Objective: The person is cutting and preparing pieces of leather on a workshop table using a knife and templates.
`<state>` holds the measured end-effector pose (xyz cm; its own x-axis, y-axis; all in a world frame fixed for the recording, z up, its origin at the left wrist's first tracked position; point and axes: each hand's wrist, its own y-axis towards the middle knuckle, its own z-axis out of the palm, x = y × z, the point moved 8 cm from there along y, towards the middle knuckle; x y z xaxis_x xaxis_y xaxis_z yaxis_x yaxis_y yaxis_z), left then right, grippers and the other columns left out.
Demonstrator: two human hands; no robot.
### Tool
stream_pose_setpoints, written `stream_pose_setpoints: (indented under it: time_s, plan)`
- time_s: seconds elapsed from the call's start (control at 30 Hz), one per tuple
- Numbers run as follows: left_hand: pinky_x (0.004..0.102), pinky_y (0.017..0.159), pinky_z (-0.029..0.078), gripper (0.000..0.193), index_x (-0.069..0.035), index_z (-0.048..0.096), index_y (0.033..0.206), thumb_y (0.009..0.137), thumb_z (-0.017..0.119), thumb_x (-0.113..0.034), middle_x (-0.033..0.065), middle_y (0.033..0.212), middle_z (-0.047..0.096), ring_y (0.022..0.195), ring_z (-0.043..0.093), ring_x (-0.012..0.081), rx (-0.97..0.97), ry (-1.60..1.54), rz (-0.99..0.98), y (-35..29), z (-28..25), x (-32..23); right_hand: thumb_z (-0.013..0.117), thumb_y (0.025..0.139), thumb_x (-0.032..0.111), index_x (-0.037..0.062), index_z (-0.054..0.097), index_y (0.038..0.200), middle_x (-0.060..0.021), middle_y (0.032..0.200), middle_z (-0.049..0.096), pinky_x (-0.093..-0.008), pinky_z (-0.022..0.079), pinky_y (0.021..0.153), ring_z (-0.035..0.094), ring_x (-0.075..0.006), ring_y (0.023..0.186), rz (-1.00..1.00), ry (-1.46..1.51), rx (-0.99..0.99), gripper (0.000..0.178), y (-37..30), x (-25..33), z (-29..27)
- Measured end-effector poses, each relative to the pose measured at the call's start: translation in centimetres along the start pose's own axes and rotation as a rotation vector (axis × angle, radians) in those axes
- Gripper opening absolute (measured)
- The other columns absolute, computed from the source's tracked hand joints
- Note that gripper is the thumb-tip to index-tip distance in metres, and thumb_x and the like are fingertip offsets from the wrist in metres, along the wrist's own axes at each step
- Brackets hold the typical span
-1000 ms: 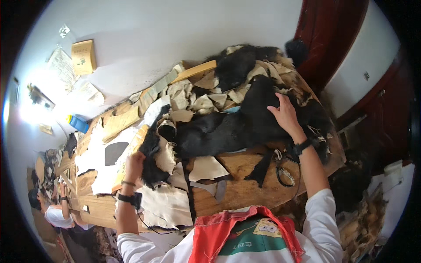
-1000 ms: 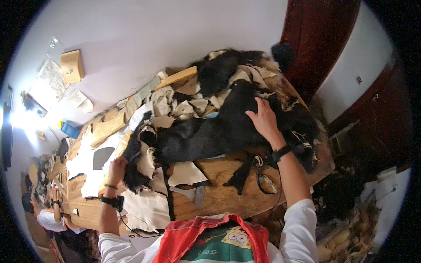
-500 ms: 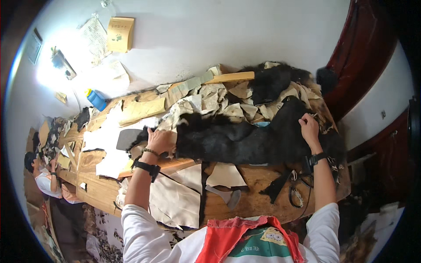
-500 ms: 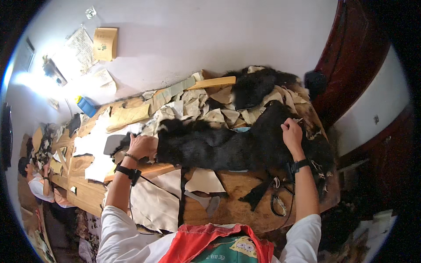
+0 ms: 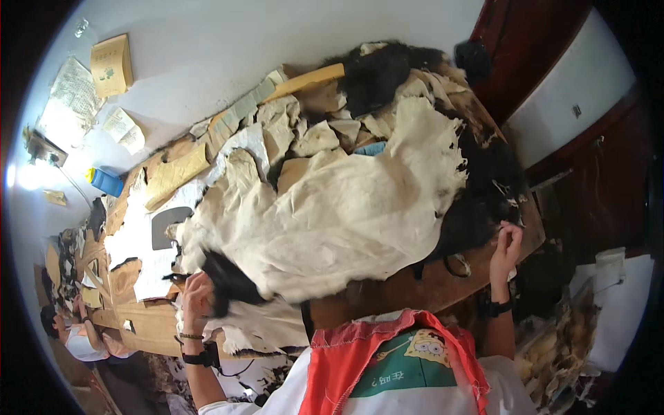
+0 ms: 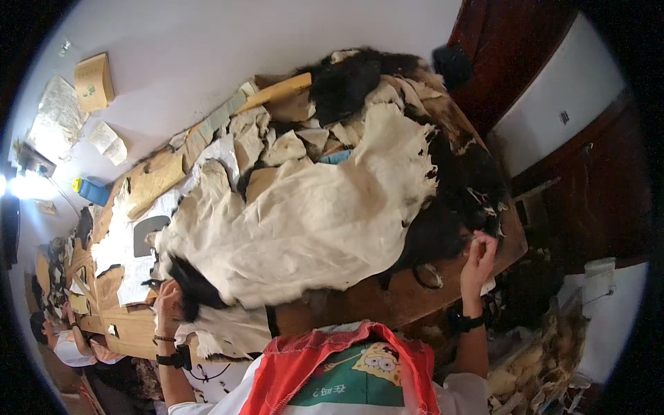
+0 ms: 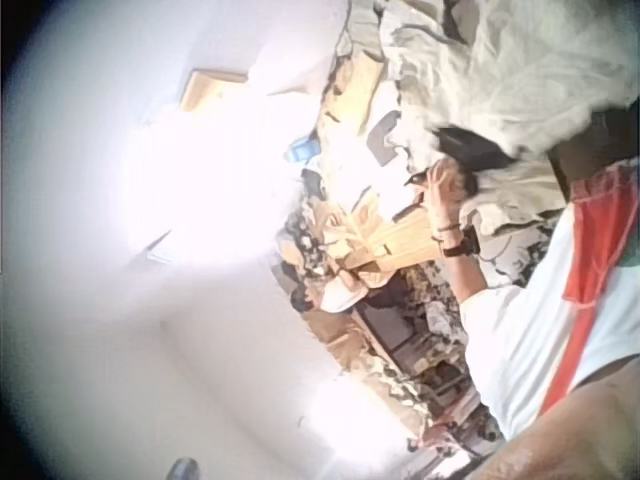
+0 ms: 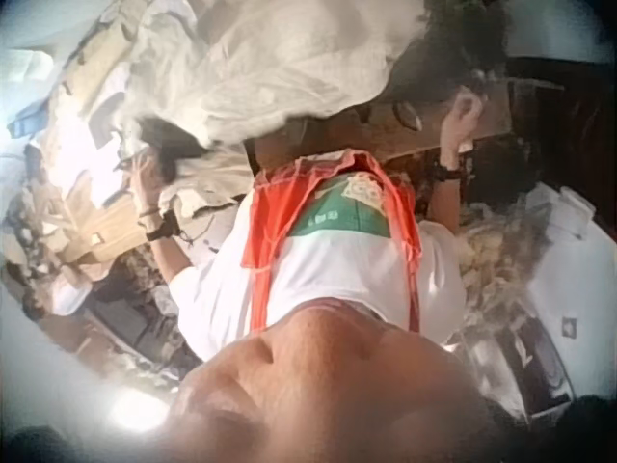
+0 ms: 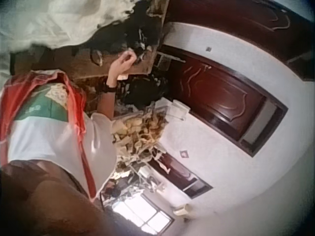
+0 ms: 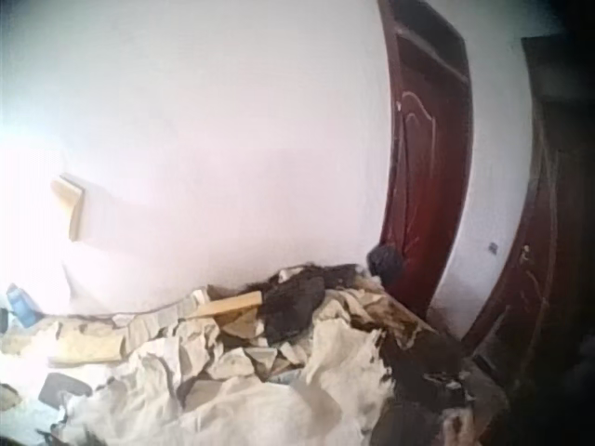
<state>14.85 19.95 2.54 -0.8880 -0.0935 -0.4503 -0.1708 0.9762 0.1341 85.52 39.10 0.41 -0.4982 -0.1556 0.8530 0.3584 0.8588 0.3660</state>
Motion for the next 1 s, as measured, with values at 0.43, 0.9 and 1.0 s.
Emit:
stream_pose_setpoints:
  time_s: [0.43, 0.9, 1.0]
  plan:
    - [0.0435, 0.101, 0.039, 0.049, 0.005, 0.044, 0.134, 0.091, 0.056, -0.013, 0.0255, 0.129, 0.053, 0.120, 0.049, 0.0400, -0.275, 0.139, -0.526, -5.0, 0.1, 9.8, 0.074, 0.075, 0.002, 0.0119, 0.037, 0.146, -0.0175, 0.141, 0.045, -0.0412, 0.037, 0.105, 0.045, -0.0337, 0.128, 0.030, -0.407, 0.716, 0.081, -4.7, 1.9, 7.3]
    - [0.0350, 0.060, 0.047, 0.040, 0.001, 0.050, 0.112, 0.087, 0.069, -0.025, 0.0121, 0.075, 0.062, 0.064, 0.058, 0.0216, -0.352, -0.117, -0.429, -6.4, 6.8, -2.5, 0.073, 0.078, 0.008, -0.0089, 0.058, 0.118, -0.0184, 0.125, 0.058, -0.0312, 0.043, 0.098, 0.056, -0.0241, 0.116, 0.098, -0.352, 0.818, 0.046, -2.3, 0.0, 1.4]
    - [0.0240, 0.055, 0.040, 0.047, -0.003, 0.044, 0.124, 0.085, 0.069, -0.013, -0.0006, 0.077, 0.053, 0.065, 0.047, 0.0091, -0.349, -0.598, -0.954, -7.9, 7.8, -1.0, 0.067, 0.090, 0.023, 0.0026, 0.068, 0.103, -0.0054, 0.111, 0.064, -0.0291, 0.042, 0.095, 0.057, -0.0150, 0.108, 0.557, -0.066, 0.689, 0.025, -3.4, -4.2, -0.2]
